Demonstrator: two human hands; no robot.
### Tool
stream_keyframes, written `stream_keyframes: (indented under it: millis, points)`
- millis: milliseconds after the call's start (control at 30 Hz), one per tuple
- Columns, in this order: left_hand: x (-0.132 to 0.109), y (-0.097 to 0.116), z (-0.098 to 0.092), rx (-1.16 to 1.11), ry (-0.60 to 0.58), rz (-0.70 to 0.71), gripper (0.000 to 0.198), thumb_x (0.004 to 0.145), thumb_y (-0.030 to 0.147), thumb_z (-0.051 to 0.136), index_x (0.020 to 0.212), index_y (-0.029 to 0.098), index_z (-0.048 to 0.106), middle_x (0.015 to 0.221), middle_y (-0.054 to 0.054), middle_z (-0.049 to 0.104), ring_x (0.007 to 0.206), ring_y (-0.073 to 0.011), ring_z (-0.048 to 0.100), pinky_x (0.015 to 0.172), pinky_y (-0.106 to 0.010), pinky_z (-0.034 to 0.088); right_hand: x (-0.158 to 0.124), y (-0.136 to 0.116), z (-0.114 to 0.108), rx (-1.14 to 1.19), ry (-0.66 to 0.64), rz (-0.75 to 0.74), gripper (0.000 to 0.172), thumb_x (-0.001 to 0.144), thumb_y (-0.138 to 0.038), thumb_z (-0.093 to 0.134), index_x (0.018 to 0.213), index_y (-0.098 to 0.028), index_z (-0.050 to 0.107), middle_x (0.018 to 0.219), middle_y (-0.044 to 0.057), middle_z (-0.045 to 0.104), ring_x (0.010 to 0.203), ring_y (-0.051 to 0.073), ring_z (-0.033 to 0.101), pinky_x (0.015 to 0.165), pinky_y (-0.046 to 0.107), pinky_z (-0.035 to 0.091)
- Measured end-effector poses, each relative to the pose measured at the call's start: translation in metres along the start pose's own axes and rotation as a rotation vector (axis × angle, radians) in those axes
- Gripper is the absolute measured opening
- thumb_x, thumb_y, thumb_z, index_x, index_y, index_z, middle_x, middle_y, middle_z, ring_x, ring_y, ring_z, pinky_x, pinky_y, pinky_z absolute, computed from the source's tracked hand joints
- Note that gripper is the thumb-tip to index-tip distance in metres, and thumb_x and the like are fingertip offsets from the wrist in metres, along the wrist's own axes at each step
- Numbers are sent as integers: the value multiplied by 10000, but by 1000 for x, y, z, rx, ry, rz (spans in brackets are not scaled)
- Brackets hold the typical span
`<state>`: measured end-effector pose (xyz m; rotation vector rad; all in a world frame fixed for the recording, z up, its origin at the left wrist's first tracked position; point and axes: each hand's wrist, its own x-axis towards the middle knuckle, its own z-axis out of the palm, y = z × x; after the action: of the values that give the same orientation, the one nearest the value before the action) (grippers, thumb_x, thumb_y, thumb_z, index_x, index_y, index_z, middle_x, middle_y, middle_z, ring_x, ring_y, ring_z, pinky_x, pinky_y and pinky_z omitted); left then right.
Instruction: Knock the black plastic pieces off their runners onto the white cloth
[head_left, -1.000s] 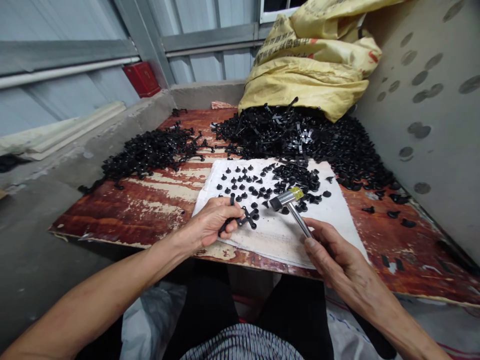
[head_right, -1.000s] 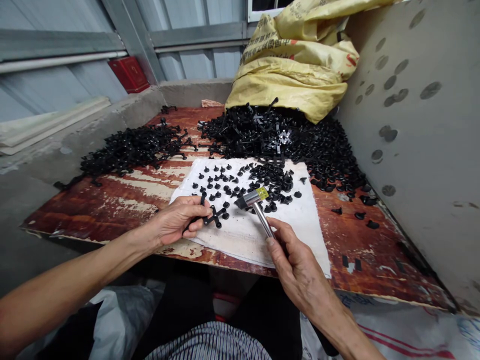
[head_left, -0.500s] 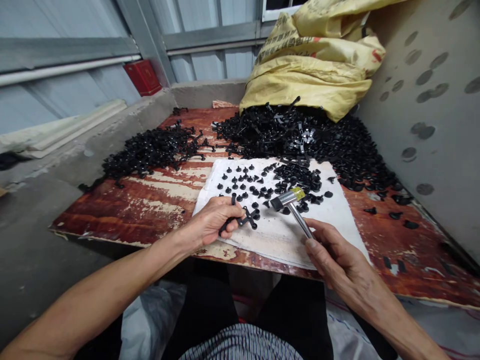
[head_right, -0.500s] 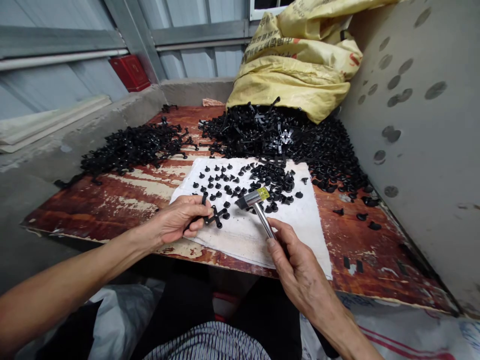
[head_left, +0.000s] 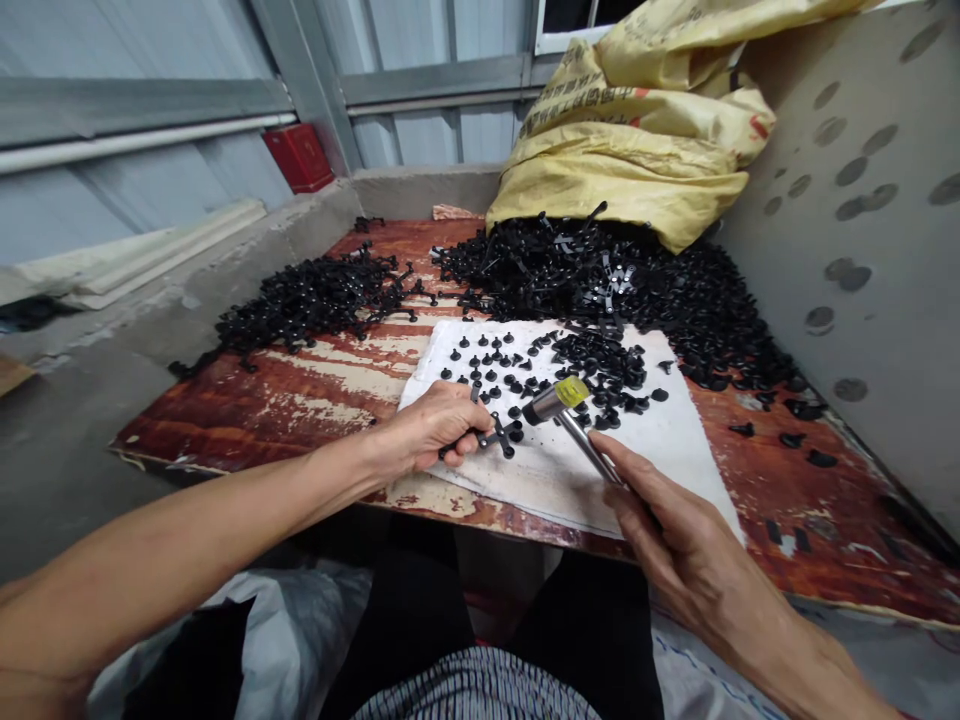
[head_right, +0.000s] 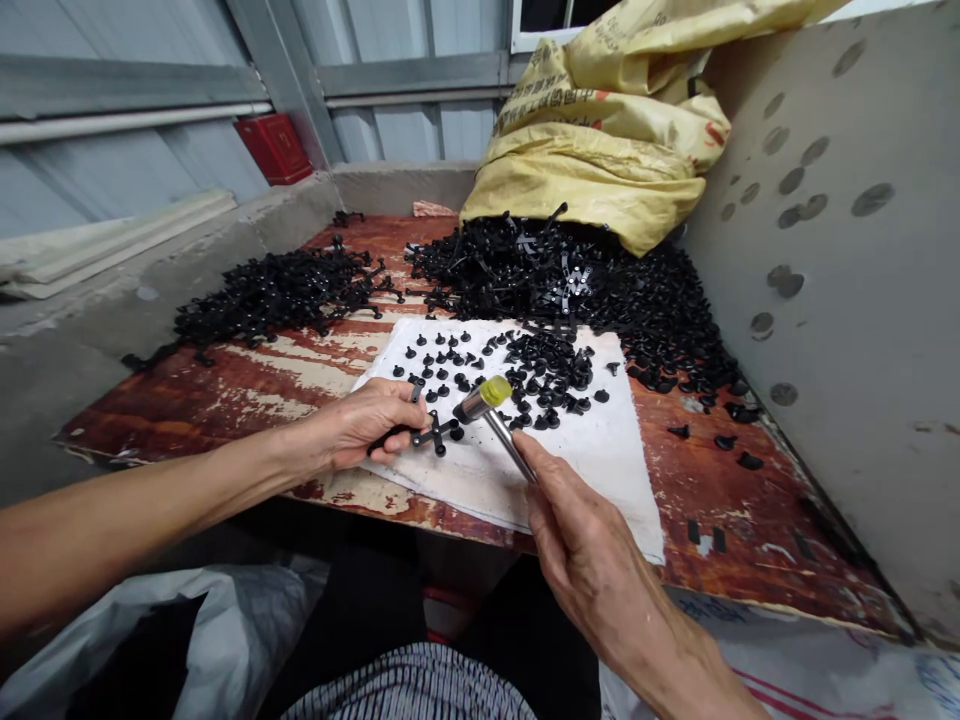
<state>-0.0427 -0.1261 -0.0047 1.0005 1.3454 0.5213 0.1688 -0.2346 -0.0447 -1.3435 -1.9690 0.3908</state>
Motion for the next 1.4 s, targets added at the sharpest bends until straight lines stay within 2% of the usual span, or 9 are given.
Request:
stream_keyframes:
  millis: [167,267,433,533,733,967,1133,1267,1400]
  points:
    - [0,2,1,27,0,2,186,689,20,559,623,174,479,446,34,483,295,-40,330,284,-160,179,5,-18,-6,-36,150,-142,666,916,-57,426,1516,-312,293,996,86,679,765,176,672,668,272,568]
    - [0,0,1,28,7,-2,186,681,21,558,622,176,473,436,36,483,296,-45,336,284,-160,183,5,-17,-6,-74,22,-157,639,901,-51,385,1497,-278,361,811,57,640,543,154,594,481,243,526]
    - [0,-6,0,5,-28,-2,168,685,46,563,601,171,489,401,44,451,293,-47,331,288,-158,190,0,-13,-3,-20,84,-58,624,930,-99,403,1518,-282,301,1021,108,674,847,209,674,715,318,573]
    - [1,-10,0,-24,-29,7,166,677,39,550,594,171,492,394,39,453,290,-48,321,284,-161,191,-2,-9,1,-44,-15,-21,559,917,-143,404,1464,-258,426,840,84,681,728,228,681,639,339,583]
    - [0,-16,-2,-56,-50,24,167,696,41,543,600,170,496,373,37,442,283,-52,329,288,-162,202,0,0,7,53,-25,40,519,939,-199,391,1458,-218,419,918,102,704,792,233,685,712,363,568]
    - [-29,-36,21,-460,-139,58,148,724,204,668,762,173,528,536,16,574,417,-117,552,462,-250,474,21,-15,14,404,-92,442,371,913,-468,477,1128,-187,589,568,-28,558,388,122,443,356,240,371]
    - [-45,-53,29,-686,-245,31,307,620,240,772,766,169,511,772,-28,652,650,-160,655,671,-327,533,30,-25,27,836,-75,591,352,815,-531,625,935,-207,554,487,-105,435,330,68,307,329,204,287]
    - [-46,-53,1,-378,-233,103,276,681,342,723,806,168,548,865,-64,649,832,-204,639,741,-347,508,31,-25,27,855,-42,610,347,777,-526,669,804,-205,541,495,-97,441,332,56,312,341,197,268]
    - [-47,-37,-21,547,52,587,238,812,358,603,988,199,591,967,-69,632,909,-215,567,842,-372,448,36,-30,26,868,-116,598,349,789,-540,639,783,-208,532,516,-87,445,338,59,295,335,207,255]
